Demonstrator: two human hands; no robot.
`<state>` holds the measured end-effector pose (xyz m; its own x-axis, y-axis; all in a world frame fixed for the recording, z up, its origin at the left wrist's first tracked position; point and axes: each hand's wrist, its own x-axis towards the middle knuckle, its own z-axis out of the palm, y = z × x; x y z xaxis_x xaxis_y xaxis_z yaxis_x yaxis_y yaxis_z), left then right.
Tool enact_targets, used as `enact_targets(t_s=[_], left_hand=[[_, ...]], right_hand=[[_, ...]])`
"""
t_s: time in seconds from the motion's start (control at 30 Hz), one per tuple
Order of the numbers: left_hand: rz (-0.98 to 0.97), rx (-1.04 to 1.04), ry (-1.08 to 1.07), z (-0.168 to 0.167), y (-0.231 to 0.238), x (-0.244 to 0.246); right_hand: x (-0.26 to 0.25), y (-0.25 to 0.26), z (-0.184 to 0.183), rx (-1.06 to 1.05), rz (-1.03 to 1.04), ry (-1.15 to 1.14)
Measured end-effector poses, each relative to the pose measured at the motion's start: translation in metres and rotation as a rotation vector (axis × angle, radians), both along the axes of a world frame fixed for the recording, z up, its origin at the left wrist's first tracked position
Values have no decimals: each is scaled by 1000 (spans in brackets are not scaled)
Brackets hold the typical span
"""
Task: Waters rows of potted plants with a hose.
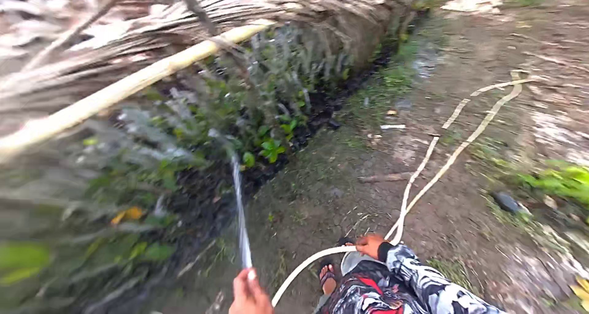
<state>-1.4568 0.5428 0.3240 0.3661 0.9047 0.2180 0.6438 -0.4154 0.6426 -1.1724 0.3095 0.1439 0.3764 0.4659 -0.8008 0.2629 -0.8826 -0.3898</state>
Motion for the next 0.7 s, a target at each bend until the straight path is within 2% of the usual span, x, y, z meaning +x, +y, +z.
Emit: enact_targets(t_s=[0.33, 0.5, 0.7], left_hand=[[110, 30, -64, -5, -8, 1], [104, 41, -84, -3, -11, 4], [157, 58, -118, 0, -6, 9]], right_hand=[[11, 17, -1, -91, 87, 28], [9, 24, -4, -120, 138, 24], [14, 22, -6, -111, 80, 27]])
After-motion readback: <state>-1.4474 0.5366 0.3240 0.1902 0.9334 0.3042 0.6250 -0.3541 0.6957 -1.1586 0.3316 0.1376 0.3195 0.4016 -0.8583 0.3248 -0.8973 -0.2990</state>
